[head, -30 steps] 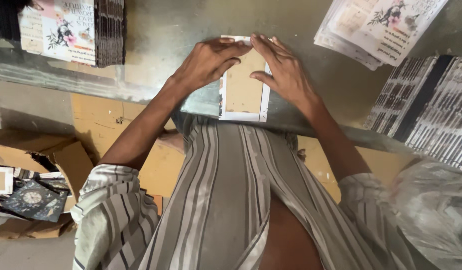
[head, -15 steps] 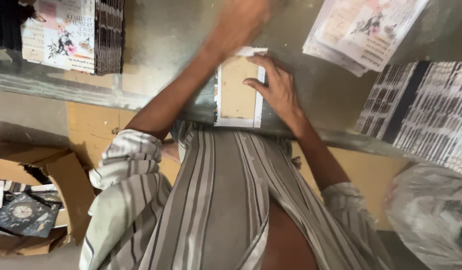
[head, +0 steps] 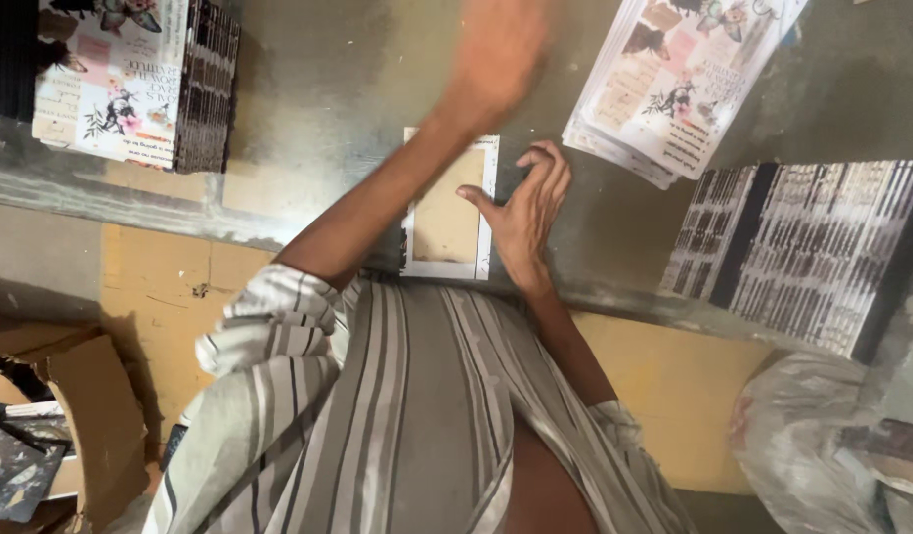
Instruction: The person inserts a small beige card into a larger printed card cover and folds the cover edges to secure it. They repeat this process for multiple cards, stacking the finished items on the table.
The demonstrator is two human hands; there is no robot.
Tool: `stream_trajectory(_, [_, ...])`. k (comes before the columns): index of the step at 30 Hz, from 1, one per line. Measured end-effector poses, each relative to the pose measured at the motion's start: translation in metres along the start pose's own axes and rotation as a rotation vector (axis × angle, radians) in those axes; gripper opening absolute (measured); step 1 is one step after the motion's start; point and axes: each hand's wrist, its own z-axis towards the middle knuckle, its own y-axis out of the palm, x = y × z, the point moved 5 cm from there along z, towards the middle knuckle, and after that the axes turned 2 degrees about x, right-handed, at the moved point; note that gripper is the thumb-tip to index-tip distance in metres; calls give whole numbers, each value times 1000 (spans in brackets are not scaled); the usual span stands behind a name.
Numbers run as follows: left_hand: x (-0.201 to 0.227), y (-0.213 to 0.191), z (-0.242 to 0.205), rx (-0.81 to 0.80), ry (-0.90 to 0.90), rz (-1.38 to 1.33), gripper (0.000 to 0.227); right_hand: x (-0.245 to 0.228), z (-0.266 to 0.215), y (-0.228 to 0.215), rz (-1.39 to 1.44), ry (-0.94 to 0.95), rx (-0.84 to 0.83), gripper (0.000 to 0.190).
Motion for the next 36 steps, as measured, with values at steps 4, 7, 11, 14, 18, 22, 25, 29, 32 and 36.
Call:
stream_trajectory(4, [5, 1, 11, 99, 72, 125, 29, 0, 10, 6, -27, -12, 39, 85])
stream_trajectory(7, [1, -7, -14, 135, -263, -281, 29, -10, -21, -3, -21, -63, -43, 88])
stream_trajectory(11, [-21, -31, -41, -179, -565, -154, 32, -28, -25, -9, 21, -137, -259, 126])
stream_trajectory(14, [-16, -55, -47, -212, -355, -192, 46, -29, -22, -13, -6, -78, -333, 137])
stream_trajectory(18, [-44, -67, -57, -549, -560, -552, 43, -29, -8, -26, -30, -155, -200, 128])
stream_trajectory(22, [-66, -105, -81, -122, -748, -633, 48, -26, -3, -37, 278, -90, -56, 109])
stream_trajectory(25, [-40, -104, -109, -290, -686, -1061, 34, -8, -3, -31, 1017, 280, -5, 94])
stream_trajectory(29, [7, -97, -129, -605, -381, -1120, 33, 9, 7, -11, 1291, 459, -181, 64])
stream_trajectory(32, [6, -84, -129, -273, -663, -1211, 39, 21, 3, 3, 1095, 520, -333, 35])
stream_trajectory(36, [-6, -57, -125, 53, -926, -1277, 53, 38, 11, 19, 1062, 519, -322, 26])
